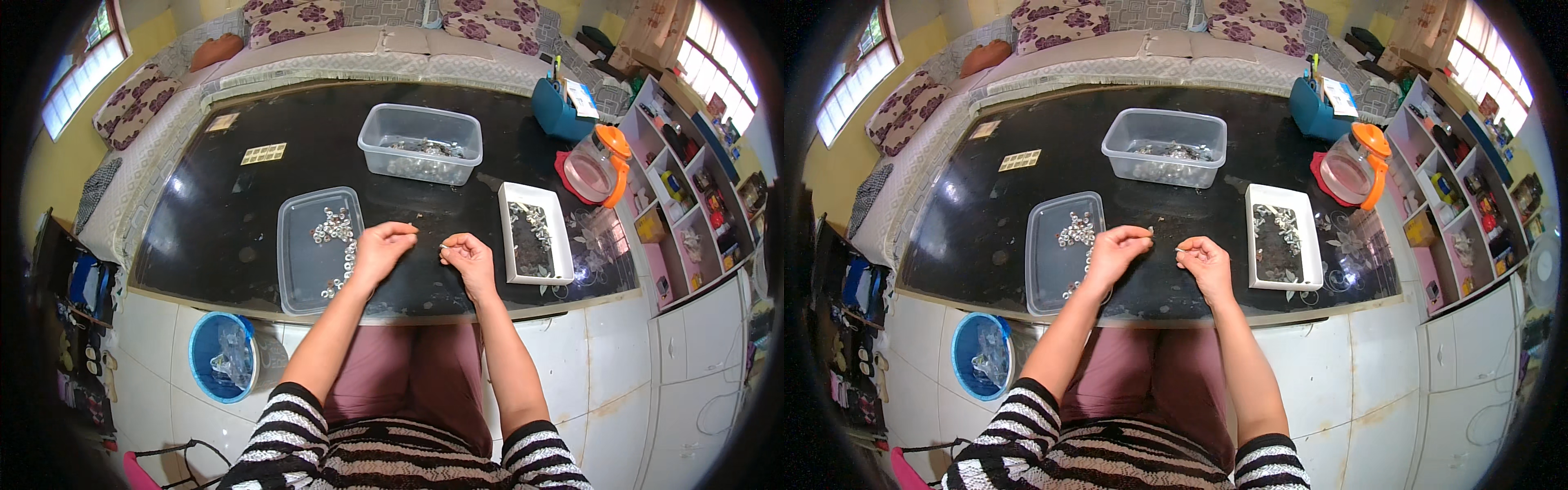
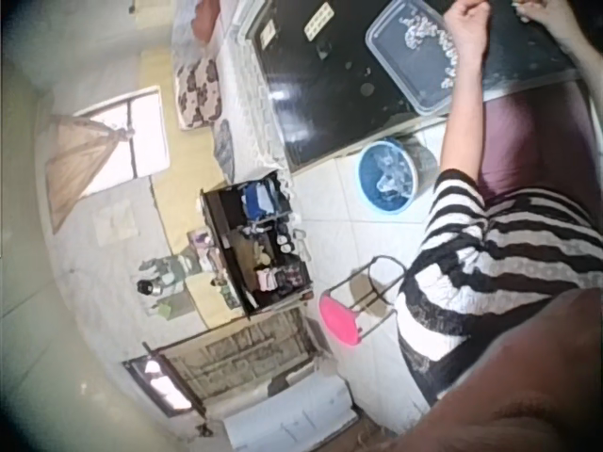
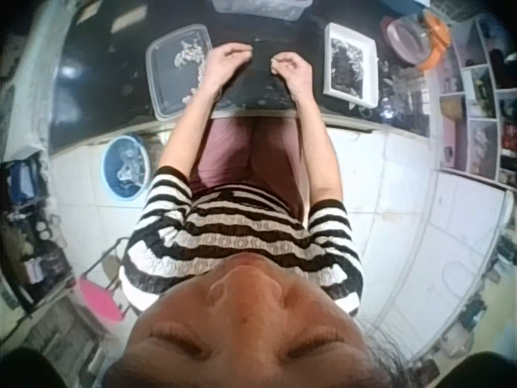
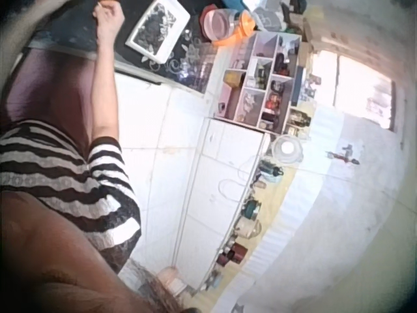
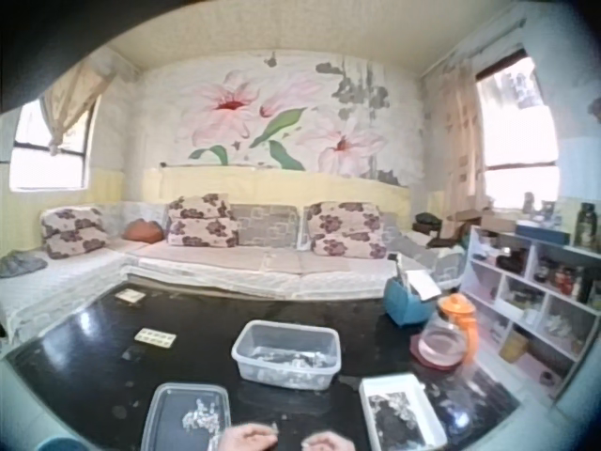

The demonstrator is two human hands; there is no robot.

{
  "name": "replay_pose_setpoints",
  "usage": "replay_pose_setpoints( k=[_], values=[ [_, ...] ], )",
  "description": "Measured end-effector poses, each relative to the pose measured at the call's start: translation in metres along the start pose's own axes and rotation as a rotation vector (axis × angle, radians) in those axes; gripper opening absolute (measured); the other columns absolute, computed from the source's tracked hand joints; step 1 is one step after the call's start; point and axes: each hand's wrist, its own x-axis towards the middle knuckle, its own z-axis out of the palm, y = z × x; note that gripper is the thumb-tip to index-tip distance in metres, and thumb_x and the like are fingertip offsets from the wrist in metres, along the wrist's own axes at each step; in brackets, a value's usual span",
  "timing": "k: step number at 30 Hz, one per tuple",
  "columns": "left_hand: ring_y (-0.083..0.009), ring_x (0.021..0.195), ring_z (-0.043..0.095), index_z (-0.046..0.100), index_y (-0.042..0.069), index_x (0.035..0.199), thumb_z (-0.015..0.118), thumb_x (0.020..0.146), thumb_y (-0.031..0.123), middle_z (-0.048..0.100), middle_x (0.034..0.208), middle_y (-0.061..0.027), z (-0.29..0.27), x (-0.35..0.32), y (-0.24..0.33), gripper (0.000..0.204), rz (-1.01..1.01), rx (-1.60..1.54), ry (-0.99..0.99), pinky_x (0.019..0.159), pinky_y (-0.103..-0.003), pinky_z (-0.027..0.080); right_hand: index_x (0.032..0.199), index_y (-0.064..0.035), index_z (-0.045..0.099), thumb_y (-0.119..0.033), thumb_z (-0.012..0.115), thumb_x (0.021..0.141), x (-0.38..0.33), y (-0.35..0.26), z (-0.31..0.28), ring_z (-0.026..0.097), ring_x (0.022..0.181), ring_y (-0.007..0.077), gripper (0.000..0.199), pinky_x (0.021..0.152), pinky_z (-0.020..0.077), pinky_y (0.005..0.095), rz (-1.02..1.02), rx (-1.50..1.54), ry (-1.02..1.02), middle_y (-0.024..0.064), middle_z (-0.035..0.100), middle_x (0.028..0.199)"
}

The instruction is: The person assembles small white and black components by hand, picking them from separate containers on a table and joining them together.

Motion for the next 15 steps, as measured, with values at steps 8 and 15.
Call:
replay_pose_setpoints(
  k=[8,15],
  values=[
    [-0.0093,0.074,0.055,0.058,-0.002,0.095,0.053,0.077,0.001,0.06,0.084,-0.0065,0.041,0.002,-0.034,0.019,-0.028,-0.174,-0.064,0.068,-0.02,0.045,0.082,0.0008,0.052,0.001,0.057,0.073,0.004,0.006,0.0,0.052,0.064,0.0075,0.01,0.058,0.0442,0.0188,-0.035,-0.014,0.037,0.0045,0.056,0.075],
    [-0.0108,0.077,0.055,0.057,-0.003,0.096,0.052,0.077,-0.001,0.059,0.087,-0.0077,0.039,0.002,-0.036,0.019,0.029,-0.258,-0.089,0.071,-0.021,0.046,0.081,0.0009,0.052,0.001,0.058,0.073,0.002,0.004,0.002,0.053,0.064,0.0081,0.01,0.058,0.0435,0.0187,-0.004,-0.056,0.047,0.0046,0.056,0.074]
  ],
)
